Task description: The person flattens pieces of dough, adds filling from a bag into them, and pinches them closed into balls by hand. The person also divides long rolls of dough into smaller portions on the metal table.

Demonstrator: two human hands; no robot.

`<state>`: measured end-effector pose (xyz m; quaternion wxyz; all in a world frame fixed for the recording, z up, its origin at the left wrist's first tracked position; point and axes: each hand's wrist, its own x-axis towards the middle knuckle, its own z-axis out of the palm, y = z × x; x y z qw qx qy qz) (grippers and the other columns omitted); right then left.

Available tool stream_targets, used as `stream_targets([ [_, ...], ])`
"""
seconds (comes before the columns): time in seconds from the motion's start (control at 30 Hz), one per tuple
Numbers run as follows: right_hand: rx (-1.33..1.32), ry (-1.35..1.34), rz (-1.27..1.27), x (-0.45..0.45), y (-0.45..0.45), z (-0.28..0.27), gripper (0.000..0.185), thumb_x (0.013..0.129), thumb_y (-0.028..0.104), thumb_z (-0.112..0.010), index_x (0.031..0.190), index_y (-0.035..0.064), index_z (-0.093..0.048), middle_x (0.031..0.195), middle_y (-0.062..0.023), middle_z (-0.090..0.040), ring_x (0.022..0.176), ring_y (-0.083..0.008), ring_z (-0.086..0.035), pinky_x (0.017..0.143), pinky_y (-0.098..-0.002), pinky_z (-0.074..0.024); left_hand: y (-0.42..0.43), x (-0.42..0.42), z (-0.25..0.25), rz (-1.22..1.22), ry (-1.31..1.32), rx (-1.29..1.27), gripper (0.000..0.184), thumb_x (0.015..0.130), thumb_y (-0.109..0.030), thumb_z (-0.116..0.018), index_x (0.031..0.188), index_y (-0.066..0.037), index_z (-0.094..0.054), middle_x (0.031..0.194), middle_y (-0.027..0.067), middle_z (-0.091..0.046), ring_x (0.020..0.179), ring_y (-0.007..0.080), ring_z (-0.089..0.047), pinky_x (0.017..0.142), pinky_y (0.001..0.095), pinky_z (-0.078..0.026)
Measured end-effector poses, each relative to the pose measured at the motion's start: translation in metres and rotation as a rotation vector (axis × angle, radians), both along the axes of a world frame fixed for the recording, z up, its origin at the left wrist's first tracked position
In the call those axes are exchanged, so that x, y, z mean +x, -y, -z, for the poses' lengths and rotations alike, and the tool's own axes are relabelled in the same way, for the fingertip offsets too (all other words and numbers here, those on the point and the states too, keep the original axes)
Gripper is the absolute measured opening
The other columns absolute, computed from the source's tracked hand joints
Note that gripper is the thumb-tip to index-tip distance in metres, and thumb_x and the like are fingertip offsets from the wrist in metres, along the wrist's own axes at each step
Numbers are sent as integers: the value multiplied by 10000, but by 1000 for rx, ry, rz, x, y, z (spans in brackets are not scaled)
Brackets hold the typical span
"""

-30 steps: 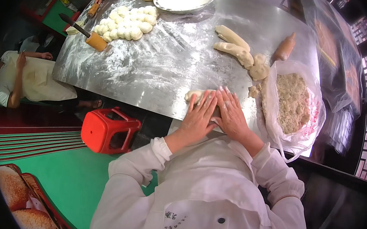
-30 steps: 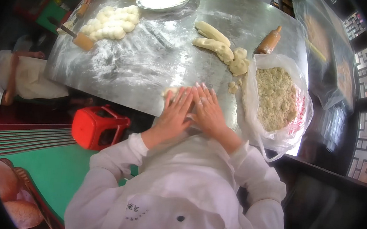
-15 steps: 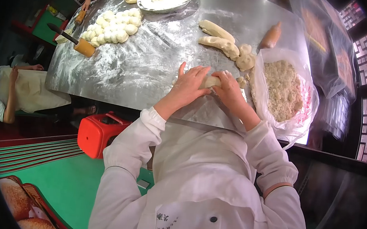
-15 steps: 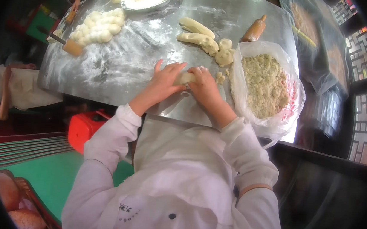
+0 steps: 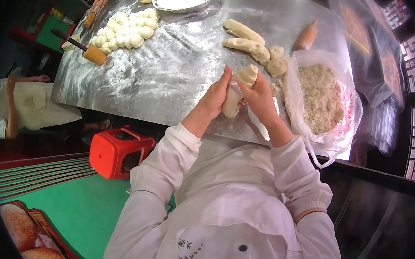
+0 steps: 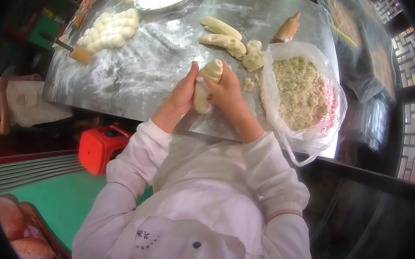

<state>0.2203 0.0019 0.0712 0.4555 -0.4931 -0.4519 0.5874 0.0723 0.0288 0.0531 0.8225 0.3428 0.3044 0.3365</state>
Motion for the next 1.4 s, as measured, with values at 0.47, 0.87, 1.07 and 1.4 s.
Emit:
stream_targets([
  [0.47, 736, 1079, 149, 29, -16, 31, 503, 795, 167, -768, 1232, 23, -565, 1226, -197, -564, 1083, -377, -554, 928, -454, -460, -18, -38, 11, -252, -88, 158, 567, 1018, -355, -564, 1406, 37, -436, 1035, 173, -645, 655, 211, -634, 531, 291, -491],
  [0.87, 422, 395, 224, -27, 2, 2, 287, 869, 49, -701, 1041, 12, -475, 902, -142, -591, 806, -276, -600, 762, -351, -493, -3, -22, 10, -109, -246, 144, 644, 1045, -567, -404, 1243, 13, -603, 1085, 92, -661, 980, 163, -619, 847, 295, -501],
  [1.07, 255, 474, 201, -33, 3, -21, 283, 855, 74, -686, 1040, 26, -478, 918, -204, -610, 864, -371, -628, 769, -433, -495, 14, -7, 22, -232, -126, 61, 447, 1068, -370, -411, 929, -16, -645, 746, 46, -627, 585, 132, -577, 545, 284, -470],
  [1.4, 651, 871, 18, 22, -13, 20, 628, 824, 132, -729, 1383, 14, -467, 1534, -198, -408, 1389, -435, -381, 1130, -492, -337, -6, -26, 1, -426, -403, 508, 721, 1033, -558, -442, 1509, -18, -401, 1170, 170, -646, 971, 186, -650, 808, 292, -530],
])
